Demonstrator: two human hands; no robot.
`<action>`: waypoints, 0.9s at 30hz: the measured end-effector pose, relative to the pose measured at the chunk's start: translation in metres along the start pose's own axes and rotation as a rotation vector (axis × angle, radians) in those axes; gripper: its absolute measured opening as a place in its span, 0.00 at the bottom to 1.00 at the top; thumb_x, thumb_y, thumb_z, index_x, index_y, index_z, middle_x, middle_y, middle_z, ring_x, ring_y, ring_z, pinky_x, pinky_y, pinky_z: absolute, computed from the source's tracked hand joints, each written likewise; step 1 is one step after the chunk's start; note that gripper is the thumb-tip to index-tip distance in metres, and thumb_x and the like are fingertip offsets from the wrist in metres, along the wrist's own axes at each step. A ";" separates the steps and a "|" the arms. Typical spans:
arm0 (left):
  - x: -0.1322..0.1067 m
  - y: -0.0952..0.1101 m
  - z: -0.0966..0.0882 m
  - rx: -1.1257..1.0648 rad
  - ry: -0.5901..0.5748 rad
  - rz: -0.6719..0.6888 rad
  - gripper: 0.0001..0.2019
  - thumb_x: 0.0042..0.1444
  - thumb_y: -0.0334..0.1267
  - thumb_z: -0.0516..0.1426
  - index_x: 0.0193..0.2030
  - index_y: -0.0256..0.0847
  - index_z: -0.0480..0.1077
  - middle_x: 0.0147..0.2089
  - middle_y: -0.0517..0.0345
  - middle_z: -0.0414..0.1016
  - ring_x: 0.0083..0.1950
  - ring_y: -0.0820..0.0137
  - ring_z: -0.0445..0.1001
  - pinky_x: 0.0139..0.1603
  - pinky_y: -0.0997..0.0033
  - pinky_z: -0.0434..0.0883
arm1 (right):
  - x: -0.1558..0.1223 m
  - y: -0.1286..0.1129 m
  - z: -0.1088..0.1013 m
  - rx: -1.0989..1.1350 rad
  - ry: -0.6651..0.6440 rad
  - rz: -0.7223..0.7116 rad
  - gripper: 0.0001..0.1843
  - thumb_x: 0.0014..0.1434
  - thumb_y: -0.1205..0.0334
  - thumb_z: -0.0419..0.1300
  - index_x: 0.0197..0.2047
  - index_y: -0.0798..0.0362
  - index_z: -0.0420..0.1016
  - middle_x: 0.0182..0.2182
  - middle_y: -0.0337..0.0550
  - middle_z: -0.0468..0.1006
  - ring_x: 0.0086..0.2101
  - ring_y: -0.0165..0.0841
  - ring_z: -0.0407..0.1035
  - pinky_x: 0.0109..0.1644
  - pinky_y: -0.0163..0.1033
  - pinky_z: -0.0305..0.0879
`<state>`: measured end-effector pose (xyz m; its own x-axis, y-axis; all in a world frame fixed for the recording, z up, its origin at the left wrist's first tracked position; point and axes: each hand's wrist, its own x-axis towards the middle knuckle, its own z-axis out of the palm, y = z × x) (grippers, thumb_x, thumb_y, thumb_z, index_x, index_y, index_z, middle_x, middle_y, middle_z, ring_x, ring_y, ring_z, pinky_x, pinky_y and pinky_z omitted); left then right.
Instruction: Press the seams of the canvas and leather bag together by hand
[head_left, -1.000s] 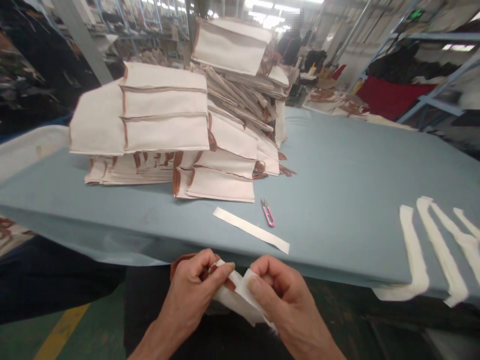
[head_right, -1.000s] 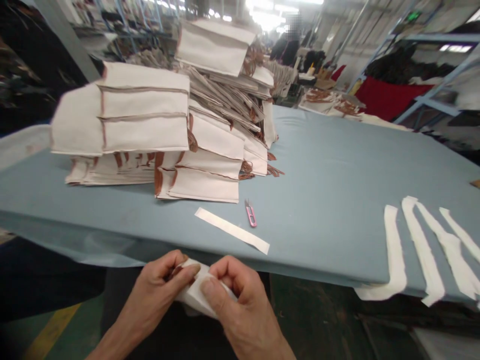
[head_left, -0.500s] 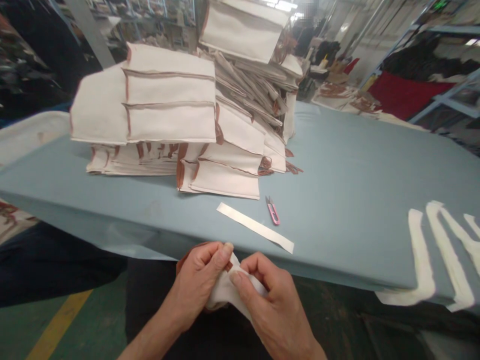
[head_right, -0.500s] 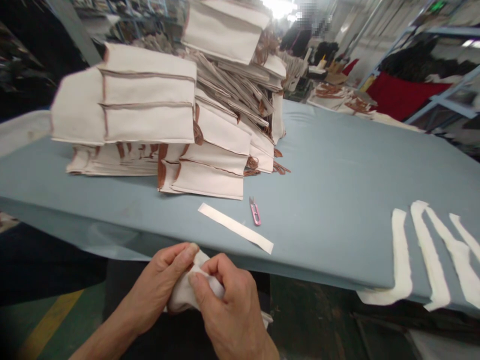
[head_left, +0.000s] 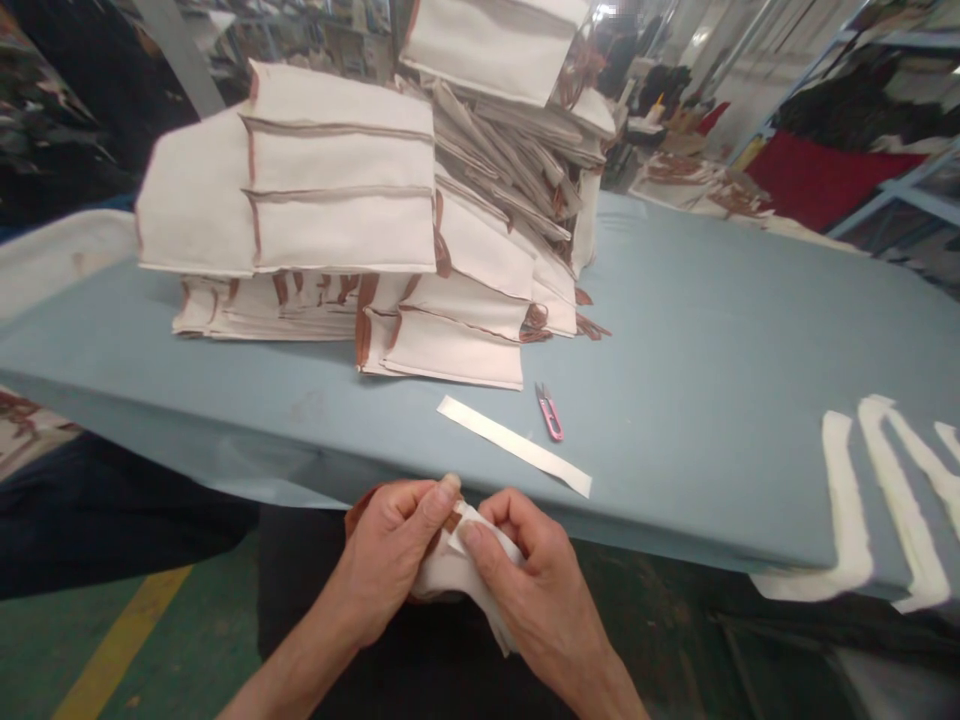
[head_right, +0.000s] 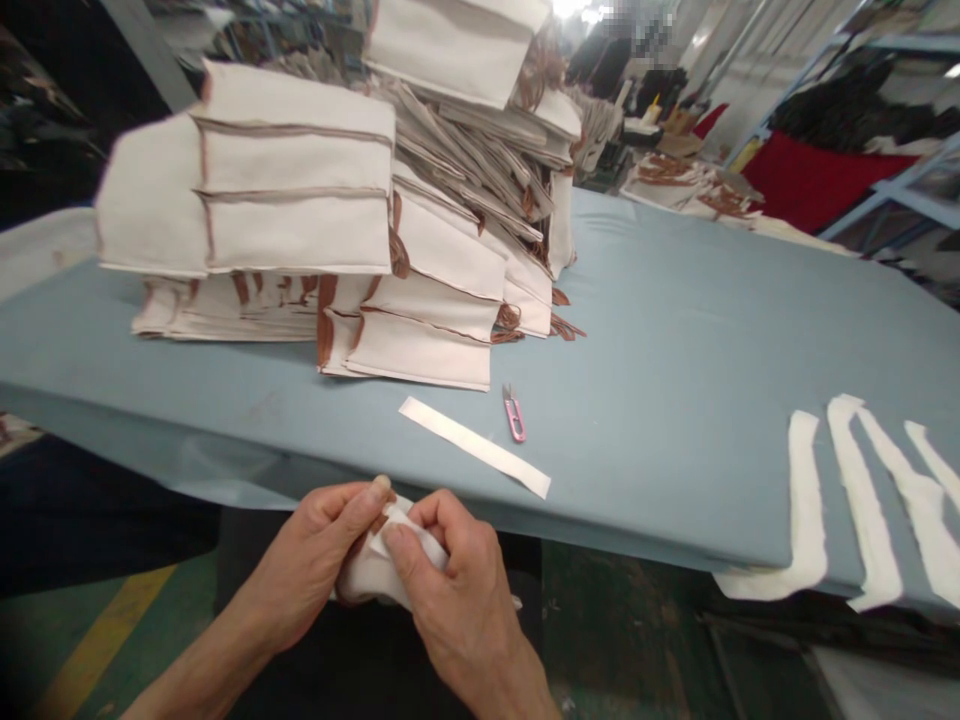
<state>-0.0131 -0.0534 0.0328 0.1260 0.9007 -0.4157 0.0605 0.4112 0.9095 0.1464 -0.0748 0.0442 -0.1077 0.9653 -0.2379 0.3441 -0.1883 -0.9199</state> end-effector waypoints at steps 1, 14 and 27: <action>0.001 0.000 -0.001 0.004 0.002 -0.005 0.31 0.57 0.68 0.60 0.22 0.39 0.70 0.19 0.64 0.63 0.21 0.75 0.56 0.19 0.77 0.54 | 0.000 0.001 0.000 -0.004 0.001 0.000 0.17 0.66 0.47 0.58 0.31 0.50 0.68 0.21 0.31 0.67 0.23 0.28 0.58 0.27 0.34 0.53; 0.006 0.002 -0.009 0.090 -0.022 -0.021 0.32 0.57 0.69 0.58 0.22 0.39 0.68 0.19 0.65 0.60 0.21 0.75 0.56 0.20 0.77 0.53 | 0.008 -0.004 -0.002 -0.092 -0.034 -0.041 0.15 0.65 0.51 0.58 0.30 0.50 0.68 0.21 0.32 0.69 0.23 0.28 0.61 0.27 0.34 0.52; 0.003 0.000 -0.013 0.101 0.022 0.041 0.29 0.61 0.65 0.56 0.25 0.40 0.70 0.22 0.63 0.63 0.24 0.72 0.58 0.23 0.75 0.57 | 0.013 0.000 0.004 -0.198 0.043 -0.022 0.15 0.64 0.49 0.57 0.30 0.48 0.68 0.22 0.34 0.70 0.23 0.31 0.62 0.27 0.34 0.53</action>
<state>-0.0253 -0.0488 0.0316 0.1089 0.9197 -0.3773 0.1556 0.3591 0.9203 0.1407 -0.0629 0.0400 -0.0786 0.9764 -0.2014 0.5196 -0.1323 -0.8441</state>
